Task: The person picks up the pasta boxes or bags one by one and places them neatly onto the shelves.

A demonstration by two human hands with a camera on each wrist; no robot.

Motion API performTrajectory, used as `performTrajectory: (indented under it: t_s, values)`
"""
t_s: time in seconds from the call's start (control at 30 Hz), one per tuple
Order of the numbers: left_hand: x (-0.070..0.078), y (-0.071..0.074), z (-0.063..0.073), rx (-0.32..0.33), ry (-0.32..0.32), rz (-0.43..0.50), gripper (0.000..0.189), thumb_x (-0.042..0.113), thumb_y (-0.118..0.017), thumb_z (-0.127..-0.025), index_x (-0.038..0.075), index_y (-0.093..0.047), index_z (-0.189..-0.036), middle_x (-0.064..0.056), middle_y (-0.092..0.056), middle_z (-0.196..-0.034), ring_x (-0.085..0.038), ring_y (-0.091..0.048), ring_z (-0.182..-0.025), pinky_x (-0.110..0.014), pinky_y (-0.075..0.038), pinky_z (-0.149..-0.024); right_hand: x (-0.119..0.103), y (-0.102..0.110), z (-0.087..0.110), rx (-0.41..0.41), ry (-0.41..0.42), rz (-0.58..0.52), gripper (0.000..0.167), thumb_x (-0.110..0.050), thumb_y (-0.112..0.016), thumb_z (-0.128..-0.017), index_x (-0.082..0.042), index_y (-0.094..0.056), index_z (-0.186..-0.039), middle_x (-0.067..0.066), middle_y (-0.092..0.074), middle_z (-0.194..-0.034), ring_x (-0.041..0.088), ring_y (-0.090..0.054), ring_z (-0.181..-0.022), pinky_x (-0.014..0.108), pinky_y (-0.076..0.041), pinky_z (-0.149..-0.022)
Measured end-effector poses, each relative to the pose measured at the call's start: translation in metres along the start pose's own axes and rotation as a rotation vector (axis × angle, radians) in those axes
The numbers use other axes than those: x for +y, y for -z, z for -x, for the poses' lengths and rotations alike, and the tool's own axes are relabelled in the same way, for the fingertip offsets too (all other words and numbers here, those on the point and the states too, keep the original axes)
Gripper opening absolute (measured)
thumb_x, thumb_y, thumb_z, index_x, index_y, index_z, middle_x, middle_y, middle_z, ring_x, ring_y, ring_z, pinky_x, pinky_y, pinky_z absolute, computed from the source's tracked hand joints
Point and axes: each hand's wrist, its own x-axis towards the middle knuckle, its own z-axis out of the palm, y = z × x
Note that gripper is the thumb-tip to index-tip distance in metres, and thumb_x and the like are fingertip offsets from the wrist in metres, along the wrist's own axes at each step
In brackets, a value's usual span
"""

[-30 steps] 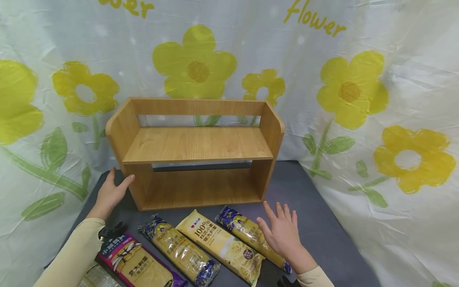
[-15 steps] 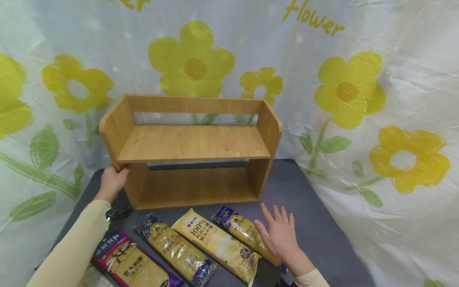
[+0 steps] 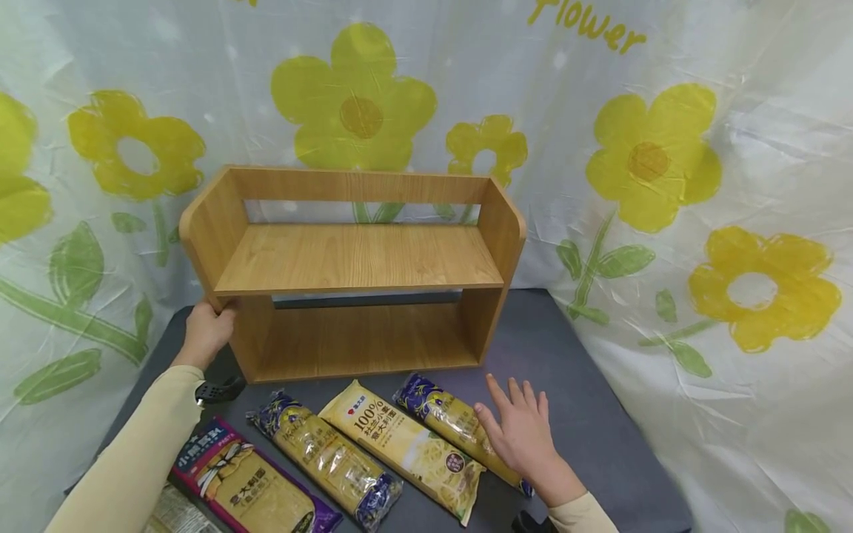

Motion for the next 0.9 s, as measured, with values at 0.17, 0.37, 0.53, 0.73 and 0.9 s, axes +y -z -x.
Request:
performTrajectory:
  t_s: [0.17,0.37,0.53,0.73,0.9]
  values:
    - [-0.001,0.000,0.000,0.001,0.008,-0.009,0.053,0.023,-0.038,-0.108,-0.007,-0.036,-0.151,-0.036,-0.048,-0.146,-0.052,-0.050,-0.134,-0.062,-0.044,-0.107,0.005,0.000,-0.002,0.014,0.003,-0.011,0.061,-0.048,-0.042,-0.108,-0.011,-0.042,-0.156,0.035,-0.043,-0.153,0.062,-0.033,-0.142,0.079,-0.018,-0.112]
    - [0.000,-0.002,-0.001,0.001,0.023,-0.012,0.053,0.023,-0.037,-0.108,-0.005,-0.033,-0.153,-0.035,-0.047,-0.148,-0.052,-0.048,-0.136,-0.062,-0.043,-0.108,0.015,-0.006,-0.005,-0.025,-0.038,-0.030,0.061,-0.048,-0.041,-0.108,-0.011,-0.039,-0.158,0.035,-0.039,-0.155,0.062,-0.031,-0.143,0.079,-0.016,-0.112]
    - [0.000,-0.002,-0.001,0.012,0.020,-0.024,0.053,0.023,-0.037,-0.108,-0.006,-0.035,-0.152,-0.035,-0.048,-0.147,-0.052,-0.050,-0.135,-0.062,-0.044,-0.107,0.026,-0.014,-0.007,-0.065,-0.069,-0.037,0.063,-0.050,-0.038,-0.108,-0.010,-0.038,-0.158,0.036,-0.038,-0.156,0.063,-0.031,-0.142,0.080,-0.018,-0.110]
    - [0.001,-0.001,-0.001,0.011,0.014,-0.040,0.053,0.024,-0.037,-0.108,-0.006,-0.036,-0.151,-0.036,-0.049,-0.145,-0.052,-0.052,-0.132,-0.062,-0.045,-0.105,0.039,-0.028,-0.009,-0.057,-0.061,-0.057,0.059,-0.041,-0.045,-0.108,-0.007,-0.041,-0.156,0.038,-0.041,-0.152,0.063,-0.038,-0.137,0.080,-0.026,-0.106]
    - [0.000,-0.002,0.000,0.023,0.005,-0.046,0.052,0.023,-0.038,-0.108,-0.006,-0.037,-0.151,-0.036,-0.050,-0.145,-0.052,-0.052,-0.132,-0.062,-0.045,-0.105,0.049,-0.041,-0.009,-0.075,-0.044,-0.097,0.059,-0.036,-0.049,-0.107,-0.003,-0.041,-0.155,0.041,-0.040,-0.150,0.062,-0.041,-0.136,0.074,-0.034,-0.106]
